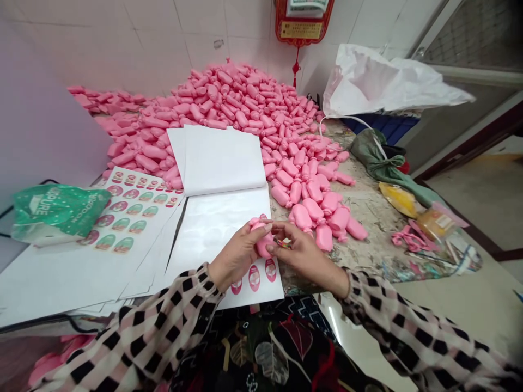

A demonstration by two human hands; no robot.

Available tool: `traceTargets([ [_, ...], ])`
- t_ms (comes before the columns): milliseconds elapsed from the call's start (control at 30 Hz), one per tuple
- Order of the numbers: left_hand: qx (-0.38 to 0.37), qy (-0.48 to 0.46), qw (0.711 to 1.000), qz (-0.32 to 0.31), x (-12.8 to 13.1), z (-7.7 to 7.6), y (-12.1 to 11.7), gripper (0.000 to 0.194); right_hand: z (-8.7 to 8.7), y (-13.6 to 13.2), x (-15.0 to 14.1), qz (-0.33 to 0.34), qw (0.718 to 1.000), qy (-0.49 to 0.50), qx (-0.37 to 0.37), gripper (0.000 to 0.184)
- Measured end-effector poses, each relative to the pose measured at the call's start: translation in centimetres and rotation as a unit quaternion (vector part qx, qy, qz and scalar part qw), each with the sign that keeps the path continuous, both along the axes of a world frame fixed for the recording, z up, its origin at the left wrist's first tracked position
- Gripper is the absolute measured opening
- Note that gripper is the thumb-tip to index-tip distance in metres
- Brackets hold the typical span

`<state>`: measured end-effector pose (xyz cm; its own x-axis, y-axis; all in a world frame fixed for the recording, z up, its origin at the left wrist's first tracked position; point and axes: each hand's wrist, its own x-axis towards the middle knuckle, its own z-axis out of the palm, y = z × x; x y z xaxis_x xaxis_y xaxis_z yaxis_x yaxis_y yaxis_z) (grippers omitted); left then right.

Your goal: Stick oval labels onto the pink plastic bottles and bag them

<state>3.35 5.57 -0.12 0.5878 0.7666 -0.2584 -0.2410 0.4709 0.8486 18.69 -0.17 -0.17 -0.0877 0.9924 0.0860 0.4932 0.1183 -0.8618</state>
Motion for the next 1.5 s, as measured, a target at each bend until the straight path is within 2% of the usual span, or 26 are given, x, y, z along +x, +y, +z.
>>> traceTargets([
  [67,-0.016,0.021,0.999,0.029,-0.4,0.3,-0.1,0.025,-1.3,-1.3,0.2,-0.022,0.984,-0.173,0.043,0.043],
  [133,-0.004,0.068,0.997,0.046,-1.3,0.4,0.2,0.025,-2.2,-1.9,0.7,-0.026,0.939,-0.339,0.056,0.036],
  [233,0.064,0.178,0.981,0.038,-2.5,0.6,1.1,0.026,-2.9,-1.4,1.8,-0.02,0.875,-0.481,0.048,0.026],
  [300,0.17,0.294,0.94,0.016,-3.0,0.6,1.7,0.024,-3.0,-0.5,2.5,-0.044,0.85,-0.523,0.049,0.027],
  [367,0.315,0.402,0.86,-0.022,-3.1,0.5,2.2,0.019,-2.9,0.4,3.1,-0.068,0.838,-0.539,0.05,0.028],
  [433,0.433,0.463,0.77,-0.07,-2.9,0.3,2.6,0.015,-2.5,1.0,3.4,-0.086,0.841,-0.532,0.049,0.028],
  [500,0.496,0.492,0.707,-0.107,-2.5,0.0,2.8,0.018,-2.1,1.5,3.3,-0.112,0.858,-0.498,0.046,0.031],
  [633,0.541,0.526,0.639,-0.15,-1.7,-0.6,3.1,0.038,-1.6,3.0,2.1,-0.127,0.912,-0.386,0.05,0.033],
  [733,0.549,0.541,0.606,-0.195,-1.5,-0.8,3.2,0.043,-2.1,4.8,1.2,-0.107,0.928,-0.353,0.053,0.027],
  [833,0.559,0.547,0.586,-0.212,-1.6,-0.8,3.3,0.048,-2.8,6.4,0.9,-0.102,0.923,-0.367,0.053,0.023],
  [1000,0.557,0.543,0.592,-0.208,-1.9,-0.8,3.5,0.053,-3.3,7.5,1.5,-0.102,0.929,-0.351,0.052,0.02],
  [1300,0.571,0.538,0.586,-0.202,-2.1,-0.9,3.7,0.053,-2.3,8.7,2.6,-0.044,0.955,-0.293,0.008,0.015],
  [1500,0.569,0.54,0.587,-0.2,-2.2,-1.2,3.6,0.054,-2.4,9.4,3.1,-0.022,0.966,-0.258,-0.01,0.016],
])
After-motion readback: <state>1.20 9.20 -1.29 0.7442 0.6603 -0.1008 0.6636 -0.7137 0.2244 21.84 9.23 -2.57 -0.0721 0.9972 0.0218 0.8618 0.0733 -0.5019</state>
